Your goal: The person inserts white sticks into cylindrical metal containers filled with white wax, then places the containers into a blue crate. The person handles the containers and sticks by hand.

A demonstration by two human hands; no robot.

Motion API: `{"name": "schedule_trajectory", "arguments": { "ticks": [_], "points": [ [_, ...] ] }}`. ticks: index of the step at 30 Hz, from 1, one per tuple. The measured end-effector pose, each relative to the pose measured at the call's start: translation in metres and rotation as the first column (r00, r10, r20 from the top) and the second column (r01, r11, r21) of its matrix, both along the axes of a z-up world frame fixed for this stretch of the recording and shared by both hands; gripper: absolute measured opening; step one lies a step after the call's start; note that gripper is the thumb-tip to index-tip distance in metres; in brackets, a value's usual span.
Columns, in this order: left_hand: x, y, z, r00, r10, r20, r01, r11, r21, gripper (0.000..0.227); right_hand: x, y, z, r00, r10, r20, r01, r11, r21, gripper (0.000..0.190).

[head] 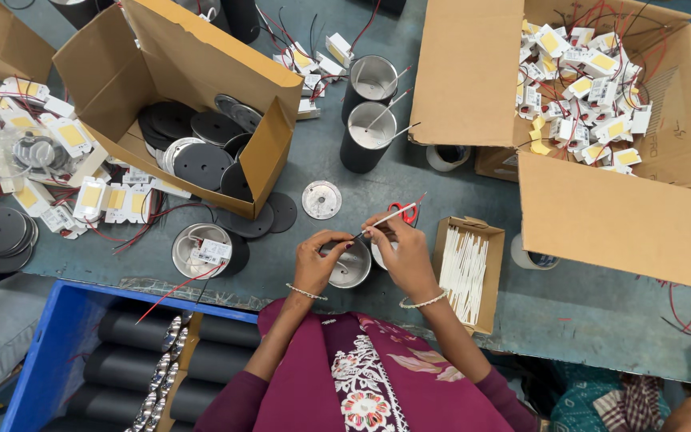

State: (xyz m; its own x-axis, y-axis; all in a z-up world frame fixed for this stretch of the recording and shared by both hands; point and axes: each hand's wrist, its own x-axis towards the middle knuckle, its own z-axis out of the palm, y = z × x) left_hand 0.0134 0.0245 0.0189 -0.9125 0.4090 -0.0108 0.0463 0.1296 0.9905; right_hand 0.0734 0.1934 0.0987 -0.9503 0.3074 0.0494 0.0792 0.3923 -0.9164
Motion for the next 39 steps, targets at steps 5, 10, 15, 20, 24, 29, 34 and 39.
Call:
{"name": "schedule_trajectory", "arguments": {
  "ticks": [5,10,15,20,24,29,34,39],
  "points": [
    [-0.002,-0.001,0.000,0.999,-0.021,-0.045,0.022,0.999,0.030,0.014,0.000,0.002,0.001,0.997,0.028,0.074,-0.026,1.000,-0.017,0.012],
    [0.000,-0.001,0.006,0.994,0.019,-0.112,-0.028,0.996,-0.083,0.016,-0.002,-0.004,0.000,0.988,0.146,0.046,-0.153,0.969,0.192,0.013],
    [-0.001,-0.014,0.010,0.945,-0.025,-0.326,-0.104,0.922,-0.373,0.017,0.000,-0.008,-0.002,0.985,0.172,0.022,-0.172,0.956,0.236,0.014],
    [0.004,-0.021,-0.002,0.945,-0.115,-0.307,-0.042,0.886,-0.461,0.029,-0.003,-0.010,-0.026,0.967,0.224,0.119,-0.249,0.931,0.268,0.015],
    [-0.013,-0.031,-0.025,0.993,-0.027,-0.115,0.004,0.980,-0.198,0.023,-0.012,-0.020,-0.065,0.948,0.260,0.184,-0.309,0.889,0.337,0.025],
    [-0.060,-0.040,-0.080,0.996,0.053,0.070,-0.048,0.997,-0.068,0.026,-0.025,-0.043,-0.121,0.920,0.165,0.357,-0.353,0.747,0.564,0.009],
    [-0.112,-0.007,-0.142,0.973,-0.164,-0.164,0.084,0.908,-0.412,0.071,-0.027,-0.055,-0.120,0.907,0.132,0.399,-0.378,0.671,0.637,0.010],
    [-0.122,0.023,-0.172,0.872,-0.302,-0.385,0.005,0.792,-0.611,0.107,0.009,-0.037,-0.047,0.985,0.139,0.103,-0.170,0.894,0.414,0.028]
  ]
}}
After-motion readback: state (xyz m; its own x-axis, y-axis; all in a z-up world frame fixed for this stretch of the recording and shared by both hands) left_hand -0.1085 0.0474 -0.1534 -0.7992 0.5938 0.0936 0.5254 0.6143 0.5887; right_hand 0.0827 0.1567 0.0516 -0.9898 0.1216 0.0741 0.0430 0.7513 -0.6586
